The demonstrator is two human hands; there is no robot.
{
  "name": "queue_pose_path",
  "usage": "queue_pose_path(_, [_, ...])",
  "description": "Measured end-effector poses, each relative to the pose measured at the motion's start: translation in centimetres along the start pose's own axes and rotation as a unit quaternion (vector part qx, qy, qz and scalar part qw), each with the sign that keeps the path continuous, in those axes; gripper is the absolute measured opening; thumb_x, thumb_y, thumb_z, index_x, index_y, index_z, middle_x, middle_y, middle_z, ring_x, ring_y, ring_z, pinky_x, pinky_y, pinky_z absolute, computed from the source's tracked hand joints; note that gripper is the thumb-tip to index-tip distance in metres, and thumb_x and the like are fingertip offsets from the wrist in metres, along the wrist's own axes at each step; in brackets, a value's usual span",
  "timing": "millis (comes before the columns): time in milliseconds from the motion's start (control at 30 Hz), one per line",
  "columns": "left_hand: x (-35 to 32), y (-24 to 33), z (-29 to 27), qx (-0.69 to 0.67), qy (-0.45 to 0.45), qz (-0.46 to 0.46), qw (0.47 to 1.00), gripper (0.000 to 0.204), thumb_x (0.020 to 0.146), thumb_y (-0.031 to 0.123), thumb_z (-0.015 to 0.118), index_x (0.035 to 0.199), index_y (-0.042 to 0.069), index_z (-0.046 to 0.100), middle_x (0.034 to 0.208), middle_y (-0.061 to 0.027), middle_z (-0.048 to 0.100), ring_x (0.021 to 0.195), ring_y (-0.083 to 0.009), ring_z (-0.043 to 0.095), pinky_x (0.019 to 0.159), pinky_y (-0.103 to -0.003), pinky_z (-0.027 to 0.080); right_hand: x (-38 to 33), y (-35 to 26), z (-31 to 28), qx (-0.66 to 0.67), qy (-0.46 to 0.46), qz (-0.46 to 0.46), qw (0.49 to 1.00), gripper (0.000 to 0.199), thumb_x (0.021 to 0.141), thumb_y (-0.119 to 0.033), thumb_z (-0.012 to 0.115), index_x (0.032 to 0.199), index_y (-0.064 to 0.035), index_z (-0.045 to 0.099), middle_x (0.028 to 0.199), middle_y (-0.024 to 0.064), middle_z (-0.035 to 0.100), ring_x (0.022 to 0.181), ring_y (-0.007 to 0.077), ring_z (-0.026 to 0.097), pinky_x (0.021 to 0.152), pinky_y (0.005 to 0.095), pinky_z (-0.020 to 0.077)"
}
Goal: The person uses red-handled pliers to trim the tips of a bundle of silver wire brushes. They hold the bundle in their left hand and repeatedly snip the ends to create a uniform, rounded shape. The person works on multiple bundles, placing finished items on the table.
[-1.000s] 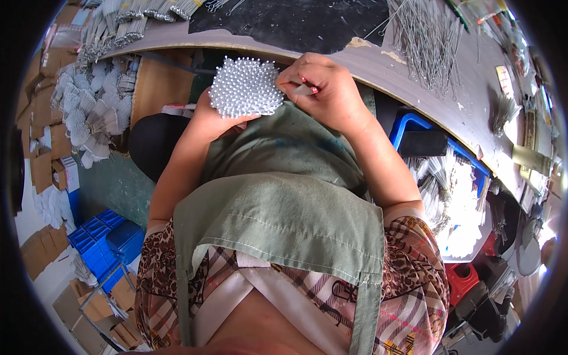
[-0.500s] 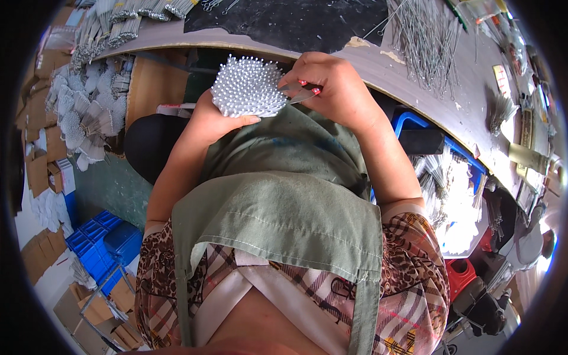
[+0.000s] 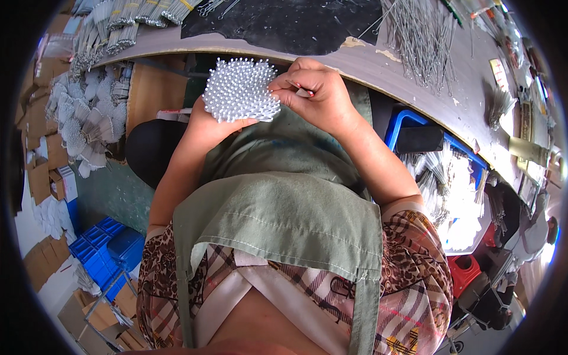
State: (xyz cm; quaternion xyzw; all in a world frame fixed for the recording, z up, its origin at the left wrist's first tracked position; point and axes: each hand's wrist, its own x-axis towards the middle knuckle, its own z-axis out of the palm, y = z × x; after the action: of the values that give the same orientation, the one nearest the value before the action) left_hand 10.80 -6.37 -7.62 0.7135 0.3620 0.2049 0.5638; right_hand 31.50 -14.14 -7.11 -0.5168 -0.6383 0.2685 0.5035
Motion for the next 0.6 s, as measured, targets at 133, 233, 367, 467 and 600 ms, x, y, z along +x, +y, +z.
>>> queue_pose_path(133, [-0.1,0.1,0.1,0.008,0.007,0.002,1.000,0.053,0.061,0.014,0.080,0.106,0.002,0.055,0.098,-0.0087,0.064,0.091,-0.0157,0.062,0.080,-0.029,0.048,-0.2,-0.3,0.6,0.050,0.038,0.031,0.998,0.010,0.073,-0.001,0.068,0.082,-0.0031,0.066,0.073,0.0023,0.057,0.064,0.0077,0.051,0.056,0.0206,0.0414])
queue_pose_path(233, [0.0,-0.4,0.1,0.030,0.014,0.055,0.998,0.053,0.062,0.015,0.080,0.107,0.002,0.055,0.099,-0.0091,0.064,0.091,-0.0166,0.062,0.080,-0.029,0.048,-0.1,-0.6,0.8,0.041,0.056,0.059,0.996,0.009,0.073,0.001,0.066,0.081,-0.0026,0.065,0.072,0.0017,0.057,0.064,0.0071,0.050,0.057,0.0203,0.0417])
queue_pose_path(367, [0.2,0.5,0.2,0.034,-0.001,0.007,0.999,0.053,0.062,0.016,0.080,0.107,0.002,0.055,0.100,-0.0093,0.064,0.092,-0.0172,0.062,0.080,-0.029,0.048,0.0,-1.0,0.6,-0.006,0.039,-0.001,0.999,0.009,0.071,0.002,0.066,0.079,-0.0027,0.065,0.075,0.0027,0.060,0.066,0.0081,0.053,0.058,0.0208,0.0430])
queue_pose_path(467, [0.1,0.2,0.3,0.037,0.007,0.029,0.999,0.054,0.062,0.016,0.081,0.107,0.002,0.055,0.100,-0.0091,0.064,0.092,-0.0175,0.062,0.080,-0.029,0.048,0.5,-0.9,0.7,-0.006,0.047,-0.026,0.999,0.010,0.071,0.002,0.068,0.080,-0.0029,0.066,0.077,0.0035,0.061,0.068,0.0089,0.054,0.059,0.0221,0.0441])
queue_pose_path(600, [0.1,0.4,0.5,0.083,0.014,0.044,0.995,0.053,0.062,0.016,0.080,0.107,0.002,0.056,0.100,-0.0088,0.064,0.092,-0.0173,0.062,0.080,-0.029,0.048,0.8,-0.4,0.9,0.064,0.048,0.025,0.996,0.013,0.072,0.002,0.068,0.084,-0.0019,0.067,0.078,0.0035,0.060,0.069,0.0097,0.055,0.062,0.0226,0.0445])
